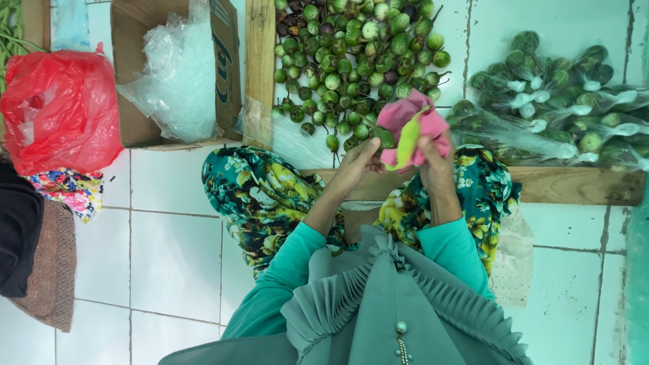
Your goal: The person cleans and sorts small round green and purple vegetables by hand, wiping them with a pink cloth and placing them into clear plastic bags.
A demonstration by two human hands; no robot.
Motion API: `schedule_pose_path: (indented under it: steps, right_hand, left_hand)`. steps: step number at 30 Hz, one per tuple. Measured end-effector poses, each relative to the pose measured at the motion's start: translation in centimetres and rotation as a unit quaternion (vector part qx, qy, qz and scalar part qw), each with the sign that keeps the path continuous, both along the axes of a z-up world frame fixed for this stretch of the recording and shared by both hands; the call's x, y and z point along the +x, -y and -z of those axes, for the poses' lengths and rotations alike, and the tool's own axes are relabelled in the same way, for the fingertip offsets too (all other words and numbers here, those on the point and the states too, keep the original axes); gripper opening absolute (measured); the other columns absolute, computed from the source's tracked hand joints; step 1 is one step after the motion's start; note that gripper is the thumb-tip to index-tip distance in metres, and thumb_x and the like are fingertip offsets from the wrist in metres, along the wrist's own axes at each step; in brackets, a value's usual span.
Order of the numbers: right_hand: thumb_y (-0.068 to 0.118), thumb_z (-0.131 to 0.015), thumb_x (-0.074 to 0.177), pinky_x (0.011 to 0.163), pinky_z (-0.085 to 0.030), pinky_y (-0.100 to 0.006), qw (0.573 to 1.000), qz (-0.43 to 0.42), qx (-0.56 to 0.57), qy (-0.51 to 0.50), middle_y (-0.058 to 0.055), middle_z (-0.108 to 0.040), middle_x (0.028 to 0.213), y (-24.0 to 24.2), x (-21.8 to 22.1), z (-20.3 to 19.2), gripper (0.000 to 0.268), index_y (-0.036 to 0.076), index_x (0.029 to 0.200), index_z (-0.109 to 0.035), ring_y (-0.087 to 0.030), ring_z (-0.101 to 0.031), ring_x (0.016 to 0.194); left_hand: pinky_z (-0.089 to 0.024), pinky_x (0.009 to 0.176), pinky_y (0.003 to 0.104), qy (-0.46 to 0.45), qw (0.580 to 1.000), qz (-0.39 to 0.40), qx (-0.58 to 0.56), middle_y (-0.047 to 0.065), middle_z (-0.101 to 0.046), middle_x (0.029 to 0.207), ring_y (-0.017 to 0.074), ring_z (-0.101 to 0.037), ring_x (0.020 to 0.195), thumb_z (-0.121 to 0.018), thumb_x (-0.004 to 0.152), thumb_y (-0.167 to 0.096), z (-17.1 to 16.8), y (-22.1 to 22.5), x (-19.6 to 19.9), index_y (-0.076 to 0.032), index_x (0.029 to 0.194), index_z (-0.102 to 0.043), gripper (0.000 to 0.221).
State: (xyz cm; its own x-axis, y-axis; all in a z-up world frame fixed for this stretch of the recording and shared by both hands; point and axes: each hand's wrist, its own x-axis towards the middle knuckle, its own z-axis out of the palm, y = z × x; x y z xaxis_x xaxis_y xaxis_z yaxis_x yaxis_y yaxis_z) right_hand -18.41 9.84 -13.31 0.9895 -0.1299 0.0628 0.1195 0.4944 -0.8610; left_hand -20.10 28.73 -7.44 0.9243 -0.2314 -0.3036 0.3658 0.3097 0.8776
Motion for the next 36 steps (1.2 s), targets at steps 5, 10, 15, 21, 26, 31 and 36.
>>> schedule_pose_path:
  steps: [5, 10, 15, 21, 26, 31, 36]
  right_hand:
    - [0.003, -0.082, 0.087, 0.112, -0.035, -0.065, 0.932, -0.133, -0.328, 0.08, -0.027, -0.054, 0.139, -5.0, -1.5, -13.7, 0.074, 0.009, 0.152, -0.048, -0.048, -0.05, 0.135]
    - [-0.007, -0.076, 0.087, 0.107, -0.043, -0.061, 0.878, -0.109, -0.451, 0.114, -0.023, -0.057, 0.13, -5.0, -1.2, -11.0, 0.077, 0.009, 0.155, -0.046, -0.048, -0.057, 0.126]
    - [-0.007, -0.078, 0.081, 0.106, -0.046, -0.057, 0.851, -0.073, -0.498, 0.153, -0.022, -0.062, 0.131, -5.1, -1.4, -9.8, 0.074, 0.003, 0.149, -0.052, -0.047, -0.061, 0.12]
    - [-0.008, -0.073, 0.086, 0.105, -0.048, -0.056, 0.87, -0.076, -0.469, 0.133, -0.023, -0.067, 0.131, -5.6, -1.7, -9.3, 0.051, -0.004, 0.135, -0.059, -0.046, -0.064, 0.12]
    - [0.009, -0.075, 0.096, 0.105, -0.044, -0.061, 0.933, -0.044, -0.354, 0.04, -0.024, -0.064, 0.129, -2.9, -0.9, -1.8, 0.046, 0.0, 0.136, -0.056, -0.041, -0.06, 0.123]
    - [0.027, -0.077, 0.098, 0.113, -0.035, -0.065, 0.925, -0.119, -0.361, 0.021, -0.03, -0.055, 0.141, -5.9, -1.3, -6.9, 0.064, 0.002, 0.15, -0.049, -0.049, -0.049, 0.136]
    - [0.016, -0.084, 0.097, 0.081, -0.047, -0.038, 0.908, 0.002, -0.413, -0.073, -0.009, -0.065, 0.082, -3.6, -0.5, -3.6, 0.019, 0.011, 0.108, -0.07, -0.019, -0.058, 0.082]
  left_hand:
    - [-0.054, 0.075, 0.042, -0.047, 0.973, 0.058, 0.217, 0.019, -0.066, 0.093, 0.0284, -0.066, 0.09, -0.045, 0.107, -0.053, 6.2, -1.2, -0.6, -0.001, 0.104, -0.072, 0.059]
    - [-0.051, 0.093, 0.05, -0.057, 0.967, 0.038, 0.247, 0.028, -0.07, 0.114, 0.0396, -0.066, 0.112, -0.052, 0.103, -0.062, 1.9, -1.2, 0.0, 0.003, 0.12, -0.072, 0.07]
    - [-0.053, 0.097, 0.052, 0.002, 0.942, 0.055, 0.332, 0.021, -0.071, 0.123, 0.039, -0.067, 0.117, -0.069, 0.093, -0.043, -0.9, -3.0, 1.0, -0.006, 0.132, -0.062, 0.054]
    - [-0.059, 0.08, 0.032, -0.018, 0.99, -0.088, 0.104, 0.01, -0.074, 0.101, 0.0139, -0.069, 0.091, -0.088, 0.084, -0.022, 5.2, -2.9, 0.7, -0.008, 0.119, -0.067, 0.043]
    - [-0.062, 0.074, 0.029, -0.004, 0.98, -0.156, 0.126, 0.009, -0.061, 0.1, 0.0175, -0.072, 0.088, -0.091, 0.08, -0.023, 0.6, -4.2, 0.5, -0.001, 0.125, -0.067, 0.055]
    - [-0.055, 0.081, 0.046, 0.1, 0.953, -0.081, 0.273, 0.027, -0.06, 0.099, 0.0378, -0.068, 0.094, -0.087, 0.074, -0.026, -0.3, -1.8, -1.8, 0.008, 0.117, -0.067, 0.059]
    - [-0.058, 0.091, 0.042, 0.109, 0.938, -0.046, 0.326, 0.013, -0.059, 0.111, 0.036, -0.068, 0.106, -0.089, 0.072, -0.03, 6.8, -0.7, -2.2, -0.013, 0.121, -0.074, 0.055]
